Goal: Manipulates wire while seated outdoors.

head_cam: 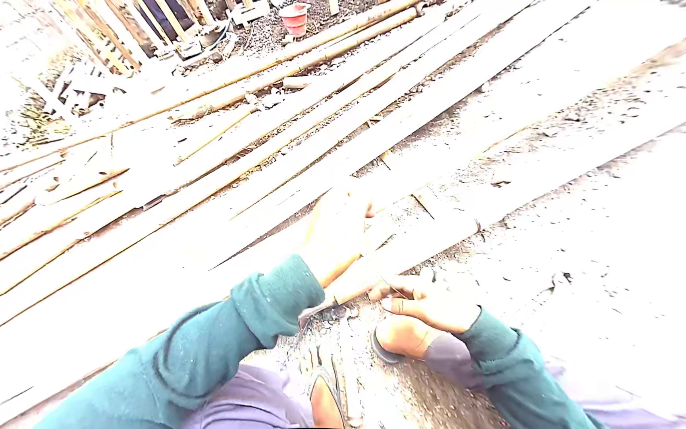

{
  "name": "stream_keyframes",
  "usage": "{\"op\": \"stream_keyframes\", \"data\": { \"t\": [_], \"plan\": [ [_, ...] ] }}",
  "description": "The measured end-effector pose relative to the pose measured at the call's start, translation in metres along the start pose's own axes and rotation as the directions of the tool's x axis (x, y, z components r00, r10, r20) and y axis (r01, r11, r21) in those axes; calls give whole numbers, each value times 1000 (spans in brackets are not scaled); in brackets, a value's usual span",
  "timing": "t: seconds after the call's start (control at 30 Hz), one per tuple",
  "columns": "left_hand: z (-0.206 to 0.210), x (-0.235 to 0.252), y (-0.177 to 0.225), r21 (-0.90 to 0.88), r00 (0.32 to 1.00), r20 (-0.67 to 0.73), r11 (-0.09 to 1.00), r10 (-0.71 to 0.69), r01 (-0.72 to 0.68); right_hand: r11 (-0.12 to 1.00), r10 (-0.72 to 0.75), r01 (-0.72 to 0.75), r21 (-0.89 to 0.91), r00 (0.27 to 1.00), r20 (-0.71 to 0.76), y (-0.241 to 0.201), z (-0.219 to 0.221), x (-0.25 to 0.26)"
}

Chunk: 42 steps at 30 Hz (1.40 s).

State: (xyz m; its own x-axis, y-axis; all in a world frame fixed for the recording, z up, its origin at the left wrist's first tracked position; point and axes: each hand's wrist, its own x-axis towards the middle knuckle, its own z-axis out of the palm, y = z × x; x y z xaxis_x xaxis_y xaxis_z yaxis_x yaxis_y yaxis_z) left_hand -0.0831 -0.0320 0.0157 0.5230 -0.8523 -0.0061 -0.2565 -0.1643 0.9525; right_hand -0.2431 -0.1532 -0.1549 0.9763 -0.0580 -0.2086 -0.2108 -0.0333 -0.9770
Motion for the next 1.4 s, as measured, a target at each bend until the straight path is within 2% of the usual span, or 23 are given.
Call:
{"op": "stream_keyframes", "data": {
  "t": [0.07, 0.13, 0.2, 0.3, 0.4, 0.5, 0.67, 0.73, 0.8, 0.9, 1.0, 1.07, 1.17, 1.3, 1.4],
  "plan": [
    [-12, 15, 8, -231, 993, -104, 972, -63, 38, 998, -46, 43, 45, 996, 75, 8, 0, 3],
    [-29, 25, 13, -367, 972, -207, 930, -110, 27, 985, -109, 95, 146, 989, 95, 11, 3, 5],
    [-47, 31, 11, -422, 945, -297, 906, -137, -1, 964, -142, 120, 239, 987, 78, 13, 7, 6],
    [-67, 33, 8, -493, 915, -357, 870, -187, -14, 939, -148, 135, 315, 989, 16, 12, 5, 3],
    [-71, 30, 0, -502, 916, -361, 864, -172, -36, 881, -180, 175, 440, 983, -32, 10, -5, 1],
    [-63, 25, -5, -516, 937, -318, 856, -147, -41, 721, -334, 264, 641, 943, -12, 5, -3, 2],
    [-56, 22, -7, -495, 950, -279, 869, -137, -20, 509, -399, 193, 839, 916, 32, -25, 49, 6],
    [-61, 21, -5, -460, 938, -309, 888, -160, 0, 531, -354, 132, 837, 932, 78, -28, 72, 4],
    [-73, 19, -6, -451, 917, -347, 892, -196, 20, 592, -240, 47, 805, 963, 120, -27, 90, -6],
    [-93, 12, -12, -458, 890, -387, 888, -241, 42, 738, -74, 60, 672, 997, -8, -28, 104, -30],
    [-102, 6, -17, -495, 872, -399, 867, -283, 56, 937, -186, 232, 261, 964, -191, -26, 102, -48],
    [-104, 2, -7, -513, 870, -408, 858, -278, 33, 954, -259, 282, 104, 947, -191, -25, 105, -49],
    [-105, 5, 18, -497, 843, -490, 865, -221, -62, 937, -228, 275, 216, 949, -220, -40, 122, -38],
    [-124, 11, 34, -380, 726, -679, 899, -110, -219, 883, -170, 223, 413, 972, -162, -23, 133, -23],
    [-145, 3, 41, -279, 659, -752, 918, -27, -281, 900, -222, 237, 366, 972, -83, -28, 117, -5]
  ]
}}
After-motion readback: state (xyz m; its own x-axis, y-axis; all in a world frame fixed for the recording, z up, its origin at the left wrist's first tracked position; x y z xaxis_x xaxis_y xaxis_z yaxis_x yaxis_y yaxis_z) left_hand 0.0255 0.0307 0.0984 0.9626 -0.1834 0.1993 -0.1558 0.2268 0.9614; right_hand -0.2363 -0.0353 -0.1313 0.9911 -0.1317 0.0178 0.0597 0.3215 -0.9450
